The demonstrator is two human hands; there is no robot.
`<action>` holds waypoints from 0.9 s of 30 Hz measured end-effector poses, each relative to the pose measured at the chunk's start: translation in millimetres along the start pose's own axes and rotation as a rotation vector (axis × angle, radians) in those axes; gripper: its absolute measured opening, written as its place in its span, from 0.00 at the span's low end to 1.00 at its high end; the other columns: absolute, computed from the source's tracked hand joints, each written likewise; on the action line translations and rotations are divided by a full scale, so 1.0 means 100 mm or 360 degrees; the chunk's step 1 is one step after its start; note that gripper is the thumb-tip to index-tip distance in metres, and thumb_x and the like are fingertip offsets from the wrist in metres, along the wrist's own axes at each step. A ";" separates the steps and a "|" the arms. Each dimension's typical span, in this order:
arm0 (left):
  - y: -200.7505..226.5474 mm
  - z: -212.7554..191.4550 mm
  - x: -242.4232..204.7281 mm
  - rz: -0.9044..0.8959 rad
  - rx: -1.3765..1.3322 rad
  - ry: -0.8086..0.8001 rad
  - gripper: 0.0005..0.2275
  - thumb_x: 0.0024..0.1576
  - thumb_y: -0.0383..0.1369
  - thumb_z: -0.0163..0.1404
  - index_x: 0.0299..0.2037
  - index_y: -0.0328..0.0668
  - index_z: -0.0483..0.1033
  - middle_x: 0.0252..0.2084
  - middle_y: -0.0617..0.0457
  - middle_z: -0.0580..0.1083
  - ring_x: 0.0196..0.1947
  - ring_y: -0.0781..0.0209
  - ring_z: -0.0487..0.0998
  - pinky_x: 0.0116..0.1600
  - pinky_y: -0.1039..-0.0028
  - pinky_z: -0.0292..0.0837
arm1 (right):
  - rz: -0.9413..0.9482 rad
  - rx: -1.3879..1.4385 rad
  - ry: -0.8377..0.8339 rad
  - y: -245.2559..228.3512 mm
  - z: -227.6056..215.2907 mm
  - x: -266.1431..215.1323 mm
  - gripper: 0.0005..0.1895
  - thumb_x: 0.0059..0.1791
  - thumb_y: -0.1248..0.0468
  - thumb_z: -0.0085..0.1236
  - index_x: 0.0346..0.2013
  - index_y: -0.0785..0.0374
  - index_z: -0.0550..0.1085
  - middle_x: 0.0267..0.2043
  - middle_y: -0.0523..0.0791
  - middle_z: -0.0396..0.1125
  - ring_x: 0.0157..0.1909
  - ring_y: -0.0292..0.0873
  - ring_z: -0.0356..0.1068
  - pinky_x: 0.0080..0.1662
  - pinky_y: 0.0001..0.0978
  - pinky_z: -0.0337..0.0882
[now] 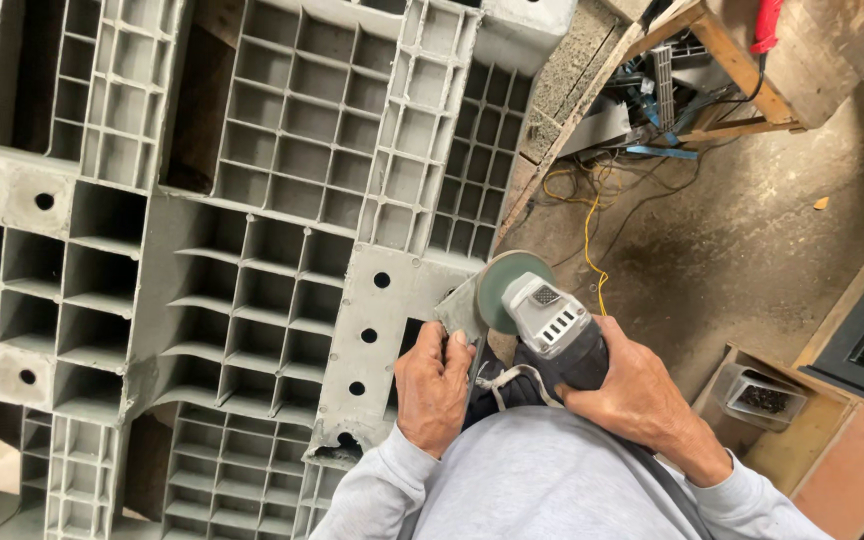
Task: The person uses a soldering iron to melt and fuse a section of a gray plastic pallet. They then fit a cut plastic patch into the damaged area, saw it to size, and smooth the edges with an angle grinder.
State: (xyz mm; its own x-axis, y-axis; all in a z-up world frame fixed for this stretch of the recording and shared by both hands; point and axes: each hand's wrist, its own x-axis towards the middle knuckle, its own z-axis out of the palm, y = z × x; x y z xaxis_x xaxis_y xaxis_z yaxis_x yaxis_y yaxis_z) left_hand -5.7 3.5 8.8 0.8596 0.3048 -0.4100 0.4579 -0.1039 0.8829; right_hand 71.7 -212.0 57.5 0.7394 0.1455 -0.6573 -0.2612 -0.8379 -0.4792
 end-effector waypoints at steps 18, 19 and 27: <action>-0.03 0.04 -0.06 0.0213 0.0133 0.0039 0.10 0.64 0.30 0.49 0.32 0.34 0.66 0.22 0.49 0.68 0.19 0.62 0.65 0.25 0.68 0.63 | -0.0077 0.0087 0.0028 -0.06 -0.06 0.11 0.40 0.30 0.59 0.71 0.54 0.66 0.67 0.38 0.54 0.77 0.41 0.50 0.79 0.46 0.40 0.74; -0.03 0.05 -0.06 0.0246 0.0137 0.0037 0.10 0.64 0.30 0.49 0.32 0.34 0.65 0.22 0.49 0.68 0.19 0.62 0.65 0.26 0.68 0.63 | -0.0098 0.0082 0.0010 -0.06 -0.07 0.11 0.40 0.30 0.59 0.71 0.54 0.65 0.67 0.38 0.54 0.77 0.41 0.50 0.79 0.46 0.39 0.74; -0.05 0.05 -0.07 0.0265 0.0171 0.0062 0.09 0.64 0.30 0.50 0.33 0.34 0.66 0.22 0.47 0.68 0.20 0.60 0.65 0.26 0.66 0.63 | -0.0081 0.0130 0.0003 -0.16 -0.08 0.11 0.39 0.30 0.59 0.71 0.53 0.66 0.68 0.38 0.55 0.77 0.41 0.52 0.79 0.45 0.41 0.74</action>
State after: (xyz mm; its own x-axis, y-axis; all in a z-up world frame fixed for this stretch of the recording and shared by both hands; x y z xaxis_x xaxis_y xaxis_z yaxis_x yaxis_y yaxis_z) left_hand -13.0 -2.5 5.9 0.9171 0.3112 -0.2493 0.3334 -0.2556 0.9075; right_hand 89.1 -200.7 62.1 0.7540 0.1856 -0.6301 -0.2732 -0.7837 -0.5578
